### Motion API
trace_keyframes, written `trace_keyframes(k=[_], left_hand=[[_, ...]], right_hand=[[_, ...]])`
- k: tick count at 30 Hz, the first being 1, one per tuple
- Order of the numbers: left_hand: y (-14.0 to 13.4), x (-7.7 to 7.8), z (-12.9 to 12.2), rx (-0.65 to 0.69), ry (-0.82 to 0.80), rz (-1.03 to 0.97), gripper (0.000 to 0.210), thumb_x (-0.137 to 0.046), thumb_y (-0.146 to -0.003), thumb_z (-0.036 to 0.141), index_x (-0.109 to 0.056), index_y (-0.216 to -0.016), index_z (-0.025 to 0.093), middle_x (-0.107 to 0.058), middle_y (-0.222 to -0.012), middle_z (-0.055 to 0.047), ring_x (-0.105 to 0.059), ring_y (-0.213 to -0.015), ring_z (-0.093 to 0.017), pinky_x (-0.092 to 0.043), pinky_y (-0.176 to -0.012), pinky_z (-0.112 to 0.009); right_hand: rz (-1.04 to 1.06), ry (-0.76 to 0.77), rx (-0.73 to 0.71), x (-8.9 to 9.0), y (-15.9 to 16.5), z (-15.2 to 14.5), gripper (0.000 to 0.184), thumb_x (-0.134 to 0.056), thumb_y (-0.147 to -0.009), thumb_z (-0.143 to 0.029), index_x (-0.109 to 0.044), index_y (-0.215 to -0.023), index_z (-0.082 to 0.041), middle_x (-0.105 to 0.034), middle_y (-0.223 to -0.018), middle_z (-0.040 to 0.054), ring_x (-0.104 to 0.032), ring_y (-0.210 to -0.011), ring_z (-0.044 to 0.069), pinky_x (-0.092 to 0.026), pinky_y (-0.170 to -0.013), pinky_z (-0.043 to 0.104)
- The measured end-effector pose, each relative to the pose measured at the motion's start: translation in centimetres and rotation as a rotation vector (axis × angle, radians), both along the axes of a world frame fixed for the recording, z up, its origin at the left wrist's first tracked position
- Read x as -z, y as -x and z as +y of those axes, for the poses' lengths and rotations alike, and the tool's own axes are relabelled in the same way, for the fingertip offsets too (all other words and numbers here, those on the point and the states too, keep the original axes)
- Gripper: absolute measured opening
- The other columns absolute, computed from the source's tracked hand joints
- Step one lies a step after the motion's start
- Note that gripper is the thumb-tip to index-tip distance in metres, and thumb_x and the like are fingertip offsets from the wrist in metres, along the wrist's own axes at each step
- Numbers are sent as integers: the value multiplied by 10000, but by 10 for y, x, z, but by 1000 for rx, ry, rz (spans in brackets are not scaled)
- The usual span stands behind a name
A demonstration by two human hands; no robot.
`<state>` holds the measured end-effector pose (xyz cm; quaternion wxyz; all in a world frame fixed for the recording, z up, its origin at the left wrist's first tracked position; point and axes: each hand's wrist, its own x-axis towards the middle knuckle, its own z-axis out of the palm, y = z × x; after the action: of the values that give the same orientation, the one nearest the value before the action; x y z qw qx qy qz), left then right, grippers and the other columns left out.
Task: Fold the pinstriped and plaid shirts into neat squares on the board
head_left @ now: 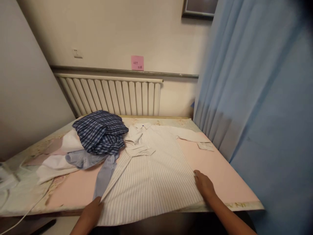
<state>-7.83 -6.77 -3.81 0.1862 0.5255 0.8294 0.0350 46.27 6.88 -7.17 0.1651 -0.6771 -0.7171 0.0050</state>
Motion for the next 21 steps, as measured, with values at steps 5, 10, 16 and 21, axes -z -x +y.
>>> trace_keyframes(k=[5,10,16,21], left_hand=[[-18,-19,-21,8,-1,73,352,-291,-905,230,-576,-1093,141,-689,-995,-167,-676,-887,-280,-464,-800,-408],[-69,-29,-22,202,-334,333,372,-360,-911,261,-526,-1202,97,-636,-1108,-176,-589,-1072,-302,-433,-936,-441],[-153,30,-18,615,-766,203,414,-498,-884,271,-493,-1292,202,-576,-1333,-103,-504,-1260,-238,-421,-1041,-393],[-192,55,-20,737,-835,315,589,-549,-777,167,-443,-1356,174,-523,-1404,-119,-442,-1321,-283,-398,-1059,-459]], right_hand=[[-108,6,27,-20,-6,-12,240,-408,-919,-198,-610,-1041,-158,-661,-921,106,-610,-838,216,-410,-746,310],[-19,-250,-227,-39,36,-31,214,-422,-882,-148,-604,-992,-175,-619,-907,103,-543,-903,236,-420,-834,362],[213,-258,-792,-23,114,-81,303,-516,-869,-205,-563,-1168,-194,-624,-1144,113,-547,-1070,236,-475,-921,413],[108,-254,-933,10,140,-100,510,-607,-801,-242,-506,-1289,-139,-523,-1363,171,-439,-1274,311,-403,-1034,529]])
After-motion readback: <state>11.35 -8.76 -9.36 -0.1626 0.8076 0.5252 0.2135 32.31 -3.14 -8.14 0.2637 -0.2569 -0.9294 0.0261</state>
